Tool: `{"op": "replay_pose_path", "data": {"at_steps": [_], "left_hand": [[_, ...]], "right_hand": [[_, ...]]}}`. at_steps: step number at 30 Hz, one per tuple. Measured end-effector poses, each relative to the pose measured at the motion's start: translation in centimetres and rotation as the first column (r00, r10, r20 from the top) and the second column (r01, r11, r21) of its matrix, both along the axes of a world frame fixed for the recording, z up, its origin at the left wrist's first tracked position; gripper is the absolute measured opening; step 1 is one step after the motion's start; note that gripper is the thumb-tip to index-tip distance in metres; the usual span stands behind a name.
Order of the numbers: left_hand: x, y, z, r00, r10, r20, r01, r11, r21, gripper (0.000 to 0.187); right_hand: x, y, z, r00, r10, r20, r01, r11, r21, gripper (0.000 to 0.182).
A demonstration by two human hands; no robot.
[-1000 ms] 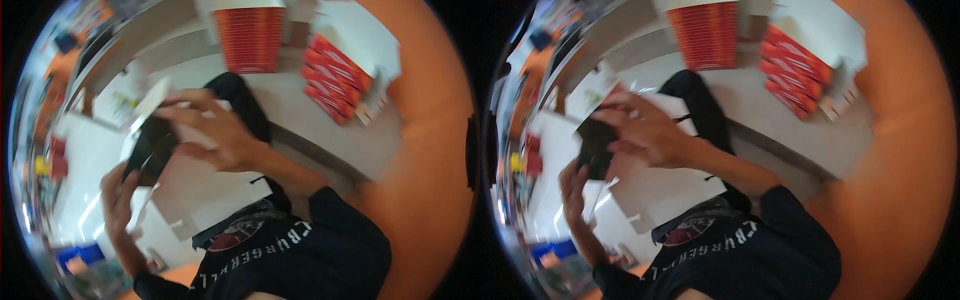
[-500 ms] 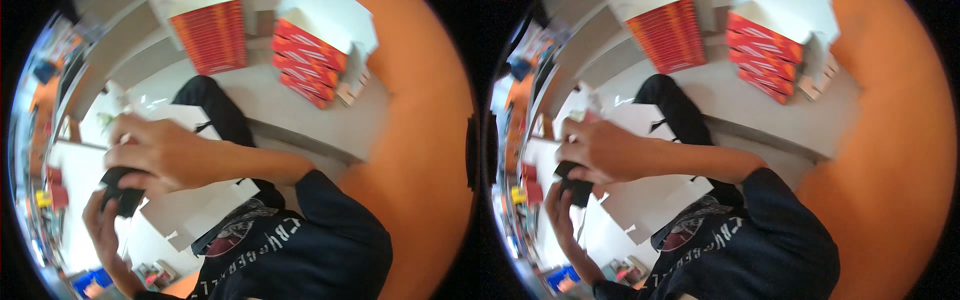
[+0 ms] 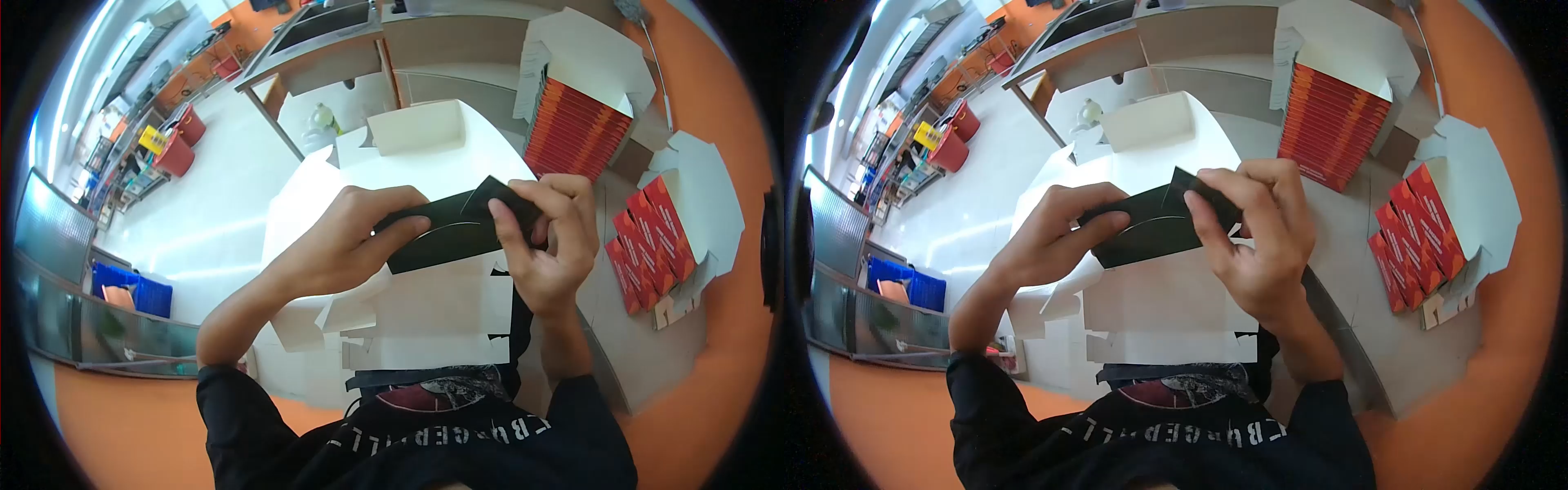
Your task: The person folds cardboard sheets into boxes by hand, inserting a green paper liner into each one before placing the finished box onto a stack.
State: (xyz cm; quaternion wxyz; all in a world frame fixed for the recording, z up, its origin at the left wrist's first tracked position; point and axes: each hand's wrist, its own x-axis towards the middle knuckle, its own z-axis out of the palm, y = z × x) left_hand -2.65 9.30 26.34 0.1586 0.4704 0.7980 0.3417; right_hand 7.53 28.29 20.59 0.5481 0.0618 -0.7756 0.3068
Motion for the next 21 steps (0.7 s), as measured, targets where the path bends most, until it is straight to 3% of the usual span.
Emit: {"op": "replay_pose_path", "data": {"at_steps": [7, 13, 17, 19, 21], "left_hand": [[0.0, -0.1, -0.7, 1.0, -0.025, 0.007, 0.024, 0.997, 0.075, 0.013], [0.5, 0.2, -1.1, 0.989, -0.112, -0.092, 0.123, 0.984, 0.13, 0.013], [-0.1, 0.2, -2.2, 0.998, -0.06, -0.029, 0.064, 0.982, 0.178, 0.014], [-0.3, 0.6, -3.3, 0.997, -0.052, -0.057, 0.068, 0.939, 0.337, 0.017], [0.0, 0.5, -2.6, 0.998, -0.032, 0.057, 0.013, 0.952, 0.307, 0.018]], "right_hand": [[-0.3, 0.0, -0.2, 0.998, 0.049, 0.044, -0.054, 0.99, 0.13, 0.032], [-0.7, 0.6, -0.1, 0.925, 0.294, 0.239, -0.326, 0.94, 0.105, 0.028], [-0.5, 0.4, -0.2, 0.968, 0.192, 0.16, -0.219, 0.96, 0.177, 0.029], [-0.4, 0.3, -0.5, 0.994, 0.091, 0.068, -0.101, 0.981, 0.165, 0.029], [-0.8, 0.4, -1.1, 0.998, 0.029, -0.047, -0.023, 0.99, 0.139, 0.029]]}}
